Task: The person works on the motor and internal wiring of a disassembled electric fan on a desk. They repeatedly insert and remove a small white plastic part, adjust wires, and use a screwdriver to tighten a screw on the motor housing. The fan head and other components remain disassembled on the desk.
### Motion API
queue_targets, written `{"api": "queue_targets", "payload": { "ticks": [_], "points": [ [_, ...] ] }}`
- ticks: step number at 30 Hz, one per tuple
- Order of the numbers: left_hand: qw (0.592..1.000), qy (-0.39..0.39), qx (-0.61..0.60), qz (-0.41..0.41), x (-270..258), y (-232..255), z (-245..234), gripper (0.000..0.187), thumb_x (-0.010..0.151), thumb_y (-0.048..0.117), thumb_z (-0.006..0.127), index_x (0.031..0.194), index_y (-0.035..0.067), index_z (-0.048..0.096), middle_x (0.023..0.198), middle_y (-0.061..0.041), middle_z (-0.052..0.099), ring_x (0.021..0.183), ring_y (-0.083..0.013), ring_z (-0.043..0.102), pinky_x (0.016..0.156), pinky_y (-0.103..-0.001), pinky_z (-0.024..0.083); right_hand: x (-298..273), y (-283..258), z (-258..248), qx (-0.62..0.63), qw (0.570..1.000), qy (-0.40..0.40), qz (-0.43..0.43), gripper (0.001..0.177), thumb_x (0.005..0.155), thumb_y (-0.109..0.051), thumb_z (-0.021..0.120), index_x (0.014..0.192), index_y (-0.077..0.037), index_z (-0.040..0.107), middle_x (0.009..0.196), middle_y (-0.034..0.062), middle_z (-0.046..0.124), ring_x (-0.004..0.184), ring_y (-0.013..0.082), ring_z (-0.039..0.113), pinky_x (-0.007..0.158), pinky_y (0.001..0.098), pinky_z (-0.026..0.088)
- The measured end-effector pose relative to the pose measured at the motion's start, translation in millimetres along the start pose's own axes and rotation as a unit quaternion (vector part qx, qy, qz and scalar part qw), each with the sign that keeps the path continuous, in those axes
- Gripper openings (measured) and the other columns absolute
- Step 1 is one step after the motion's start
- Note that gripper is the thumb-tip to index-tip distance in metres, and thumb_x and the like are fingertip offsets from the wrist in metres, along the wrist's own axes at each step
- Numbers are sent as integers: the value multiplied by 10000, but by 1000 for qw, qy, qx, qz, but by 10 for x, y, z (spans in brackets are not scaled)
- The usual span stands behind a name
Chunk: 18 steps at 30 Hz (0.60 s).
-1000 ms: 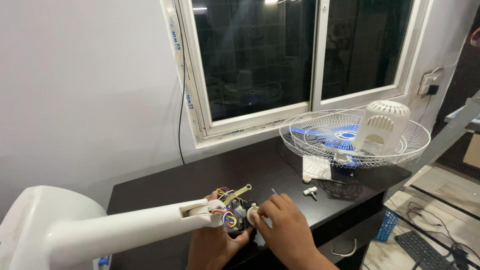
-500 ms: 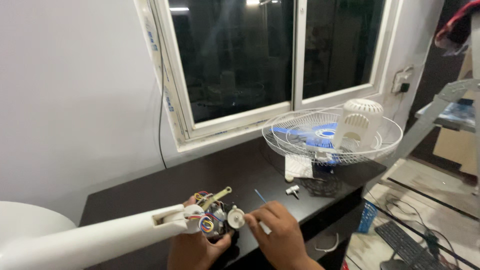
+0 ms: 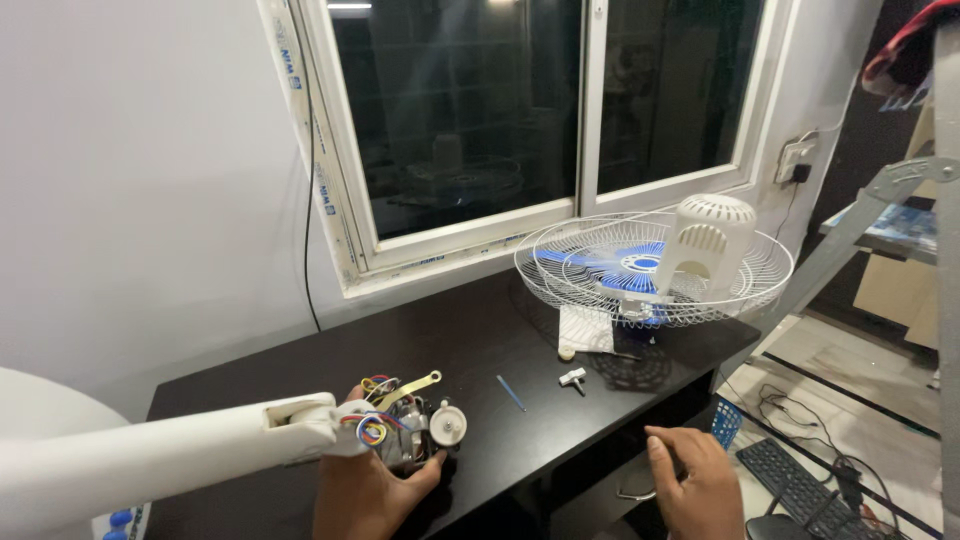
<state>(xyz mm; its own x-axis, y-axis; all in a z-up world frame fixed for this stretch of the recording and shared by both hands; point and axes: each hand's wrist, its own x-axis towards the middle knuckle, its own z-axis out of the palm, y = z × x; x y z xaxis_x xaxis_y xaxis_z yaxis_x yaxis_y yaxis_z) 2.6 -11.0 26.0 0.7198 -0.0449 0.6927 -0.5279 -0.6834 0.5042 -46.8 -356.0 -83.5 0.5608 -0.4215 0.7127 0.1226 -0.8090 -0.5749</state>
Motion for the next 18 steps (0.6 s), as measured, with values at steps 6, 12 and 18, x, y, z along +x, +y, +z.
{"api": "queue_targets", "payload": {
  "ticks": [6, 12, 18],
  "points": [
    [1000, -12, -1, -4, 33, 2, -37, 958, 474, 315, 951, 1294, 51, 532, 1128, -165, 682, 1041, -342, 672, 933, -435, 525, 103, -212, 19, 45, 996, -8, -73, 206, 836, -212, 700, 977, -82, 777, 978, 73, 760, 984, 237, 711, 894, 361, 541],
    [1000, -9, -20, 3, -28, -47, -15, 986, 520, 343, 939, 1339, 14, 499, 1075, -167, 693, 1046, -356, 676, 947, -438, 526, 270, -716, 346, 29, 947, -191, -259, 546, 901, -335, 682, 1329, -6, 602, 1401, 183, 574, 1332, 359, 490, 1075, 435, 393],
    [998, 8, 31, 48, -66, -85, -14, 1069, 543, 367, 954, 1347, -93, 419, 1210, -240, 610, 1108, -416, 620, 974, -460, 494, 351, -895, 565, -72, 885, -384, -255, 634, 1016, -476, 501, 1448, -13, 471, 1577, 139, 398, 1501, 296, 295, 1200, 434, 225]
  ]
}}
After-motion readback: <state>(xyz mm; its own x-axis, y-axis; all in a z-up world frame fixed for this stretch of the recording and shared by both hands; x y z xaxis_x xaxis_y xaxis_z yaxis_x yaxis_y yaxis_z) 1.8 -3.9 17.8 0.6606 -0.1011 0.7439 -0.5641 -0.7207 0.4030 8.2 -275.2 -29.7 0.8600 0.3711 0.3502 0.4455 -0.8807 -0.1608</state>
